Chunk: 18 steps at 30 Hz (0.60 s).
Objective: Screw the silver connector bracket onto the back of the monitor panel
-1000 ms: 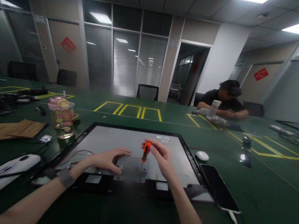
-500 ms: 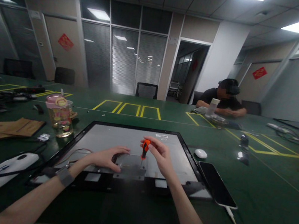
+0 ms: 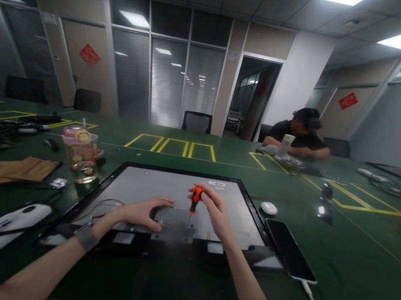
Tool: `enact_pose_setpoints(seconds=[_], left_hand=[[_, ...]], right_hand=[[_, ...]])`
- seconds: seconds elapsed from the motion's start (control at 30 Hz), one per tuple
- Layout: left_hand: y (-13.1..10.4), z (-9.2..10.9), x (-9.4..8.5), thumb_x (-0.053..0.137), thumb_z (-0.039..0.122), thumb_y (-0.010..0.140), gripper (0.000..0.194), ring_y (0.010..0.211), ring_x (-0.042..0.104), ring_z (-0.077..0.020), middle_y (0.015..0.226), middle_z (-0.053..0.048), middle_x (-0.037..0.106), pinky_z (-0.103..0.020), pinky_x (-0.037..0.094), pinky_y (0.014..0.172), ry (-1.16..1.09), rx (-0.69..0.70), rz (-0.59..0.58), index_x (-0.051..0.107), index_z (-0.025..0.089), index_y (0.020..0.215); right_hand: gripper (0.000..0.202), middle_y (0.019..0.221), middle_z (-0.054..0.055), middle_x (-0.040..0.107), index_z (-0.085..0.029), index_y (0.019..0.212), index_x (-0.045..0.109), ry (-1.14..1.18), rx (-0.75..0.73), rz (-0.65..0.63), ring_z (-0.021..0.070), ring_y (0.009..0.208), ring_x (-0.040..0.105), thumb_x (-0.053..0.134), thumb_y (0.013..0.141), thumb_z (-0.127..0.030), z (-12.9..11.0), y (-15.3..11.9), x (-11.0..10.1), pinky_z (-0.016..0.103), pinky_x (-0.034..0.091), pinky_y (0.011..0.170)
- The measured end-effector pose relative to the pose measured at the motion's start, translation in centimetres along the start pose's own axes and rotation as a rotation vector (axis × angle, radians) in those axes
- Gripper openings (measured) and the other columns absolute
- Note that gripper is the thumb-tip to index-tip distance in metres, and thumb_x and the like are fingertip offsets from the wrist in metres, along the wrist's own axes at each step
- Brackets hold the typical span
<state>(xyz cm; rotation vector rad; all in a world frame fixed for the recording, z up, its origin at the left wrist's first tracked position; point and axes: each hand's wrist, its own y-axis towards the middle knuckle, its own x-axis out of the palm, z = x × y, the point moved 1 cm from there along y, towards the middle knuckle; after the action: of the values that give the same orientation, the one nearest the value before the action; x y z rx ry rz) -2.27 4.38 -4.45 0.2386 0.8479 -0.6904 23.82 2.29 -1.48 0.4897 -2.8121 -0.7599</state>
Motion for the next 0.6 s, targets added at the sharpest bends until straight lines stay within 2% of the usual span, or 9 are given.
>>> enact_pose_setpoints(seconds=[0.37,0.53,0.6], left_hand=[[-0.10,-0.19,-0.01,0.080,0.048,0.065,0.081,0.146,0.025,-0.0302,0.154,-0.008,0.037,-0.045,0.020,0.120,-0.007,-0.012,-0.001,0.051,0.023,0.137],[-0.01,-0.37,0.04,0.080,0.049,0.065,0.080,0.144,0.028,-0.0301,0.153,-0.008,0.038,-0.045,0.021,0.120,-0.011,0.005,0.006,0.052,0.024,0.136],[0.05,-0.55,0.09,0.080,0.049,0.065,0.080,0.144,0.028,-0.0300,0.153,-0.008,0.038,-0.045,0.021,0.120,-0.015,0.009,0.010,0.052,0.025,0.136]], right_hand=[[0.027,0.100,0.007,0.074,-0.025,0.112,0.068,-0.081,-0.002,-0.026,0.0220,0.089,0.072,0.060,0.091,-0.039,-0.10,-0.08,0.08,0.041,0.055,0.085],[0.022,0.091,0.003,0.070,-0.025,0.099,0.073,-0.137,-0.030,0.042,0.0167,0.077,0.066,0.074,0.081,-0.036,-0.32,-0.07,0.02,0.031,0.056,0.073],[0.021,0.094,0.004,0.070,-0.025,0.097,0.074,-0.114,-0.033,0.058,0.0179,0.080,0.066,0.073,0.081,-0.039,-0.44,-0.07,0.06,0.032,0.056,0.076]])
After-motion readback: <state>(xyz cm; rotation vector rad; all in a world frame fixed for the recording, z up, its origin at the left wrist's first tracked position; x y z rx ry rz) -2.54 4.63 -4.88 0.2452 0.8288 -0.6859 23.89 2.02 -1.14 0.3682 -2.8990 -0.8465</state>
